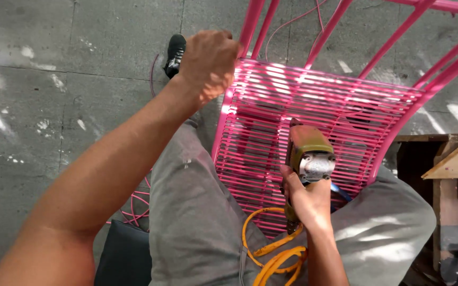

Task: Weaving pink plastic cords into a chair frame using a nail gun and heat gun.

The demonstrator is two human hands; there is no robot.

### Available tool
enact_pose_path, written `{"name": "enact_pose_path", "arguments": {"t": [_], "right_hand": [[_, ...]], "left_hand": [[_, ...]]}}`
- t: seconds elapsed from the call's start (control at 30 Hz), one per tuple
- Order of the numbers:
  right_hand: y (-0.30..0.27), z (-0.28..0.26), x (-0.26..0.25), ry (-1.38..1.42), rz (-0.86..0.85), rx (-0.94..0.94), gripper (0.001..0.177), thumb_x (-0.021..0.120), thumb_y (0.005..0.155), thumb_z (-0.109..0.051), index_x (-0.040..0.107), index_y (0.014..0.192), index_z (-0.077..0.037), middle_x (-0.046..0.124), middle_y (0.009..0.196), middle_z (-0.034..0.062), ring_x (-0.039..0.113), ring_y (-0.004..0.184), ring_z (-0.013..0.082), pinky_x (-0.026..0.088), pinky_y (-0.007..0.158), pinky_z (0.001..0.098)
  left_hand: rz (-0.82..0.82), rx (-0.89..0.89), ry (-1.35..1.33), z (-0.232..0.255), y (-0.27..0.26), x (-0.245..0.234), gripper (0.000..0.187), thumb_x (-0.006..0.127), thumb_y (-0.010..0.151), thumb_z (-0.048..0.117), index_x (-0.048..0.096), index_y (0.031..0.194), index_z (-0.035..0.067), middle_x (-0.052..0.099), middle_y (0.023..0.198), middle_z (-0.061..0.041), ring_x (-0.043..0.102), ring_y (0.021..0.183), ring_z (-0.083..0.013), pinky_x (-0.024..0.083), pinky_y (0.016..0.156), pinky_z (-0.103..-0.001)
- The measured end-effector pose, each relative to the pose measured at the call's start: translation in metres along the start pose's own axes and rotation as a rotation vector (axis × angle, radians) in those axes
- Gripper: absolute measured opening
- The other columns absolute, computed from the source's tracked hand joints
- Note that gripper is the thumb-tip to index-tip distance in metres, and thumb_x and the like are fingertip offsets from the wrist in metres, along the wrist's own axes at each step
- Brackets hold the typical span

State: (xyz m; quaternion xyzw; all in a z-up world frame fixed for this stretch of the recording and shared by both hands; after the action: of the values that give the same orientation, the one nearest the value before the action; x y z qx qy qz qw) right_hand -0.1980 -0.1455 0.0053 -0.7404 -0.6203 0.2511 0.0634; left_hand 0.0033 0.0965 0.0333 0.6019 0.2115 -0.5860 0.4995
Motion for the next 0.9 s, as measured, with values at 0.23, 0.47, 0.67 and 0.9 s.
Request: {"name": "enact_pose_path", "arguments": {"t": [0.23,0.47,0.67,0.9], "right_hand": [[0.002,-0.007,0.014,0.06,-0.115,-0.071,0.021,0.072,0.095,-0.015,0.062,0.08,-0.004,0.058,0.062,0.0001,0.052,0.051,0.0096,0.041,0.046,0.0277],[0.019,-0.038,0.047,-0.038,-0.254,-0.198,0.023,0.068,0.1,-0.019,0.065,0.081,-0.005,0.065,0.067,-0.0001,0.061,0.06,0.0099,0.049,0.055,0.0267],[0.05,-0.027,0.074,0.118,-0.177,-0.199,0.012,0.069,0.095,-0.011,0.062,0.09,-0.003,0.061,0.064,0.0031,0.06,0.051,0.0144,0.05,0.048,0.031],[0.067,-0.035,0.08,0.283,-0.173,-0.268,0.011,0.067,0.095,-0.003,0.056,0.094,-0.003,0.057,0.061,0.0044,0.056,0.047,0.0155,0.048,0.045,0.0323]], "left_hand": [[-0.156,-0.177,0.04,0.002,0.014,0.005,0.013,0.071,0.091,0.016,0.076,0.086,0.006,0.072,0.079,-0.014,0.072,0.072,-0.0298,0.058,0.062,-0.044],[-0.218,-0.249,-0.086,-0.019,0.026,0.008,0.021,0.077,0.066,0.006,0.075,0.087,0.004,0.073,0.08,-0.019,0.074,0.073,-0.0365,0.06,0.065,-0.047],[-0.194,-0.222,-0.14,-0.011,0.021,-0.002,0.021,0.075,0.056,0.005,0.074,0.077,0.002,0.072,0.077,-0.021,0.073,0.074,-0.0415,0.059,0.064,-0.048],[-0.163,-0.118,-0.098,-0.013,0.015,0.0,0.009,0.073,0.072,0.006,0.075,0.079,0.002,0.073,0.078,-0.023,0.075,0.074,-0.0405,0.06,0.065,-0.046]]}}
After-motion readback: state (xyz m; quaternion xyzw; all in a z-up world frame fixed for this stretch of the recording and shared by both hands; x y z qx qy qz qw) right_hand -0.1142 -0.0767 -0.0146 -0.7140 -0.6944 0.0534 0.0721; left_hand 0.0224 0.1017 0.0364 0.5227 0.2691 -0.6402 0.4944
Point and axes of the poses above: each hand's wrist, its own y-axis towards the middle knuckle, its own x-axis out of the palm, z = x × y, the point moved 4 cm from there along y, towards the middle knuckle
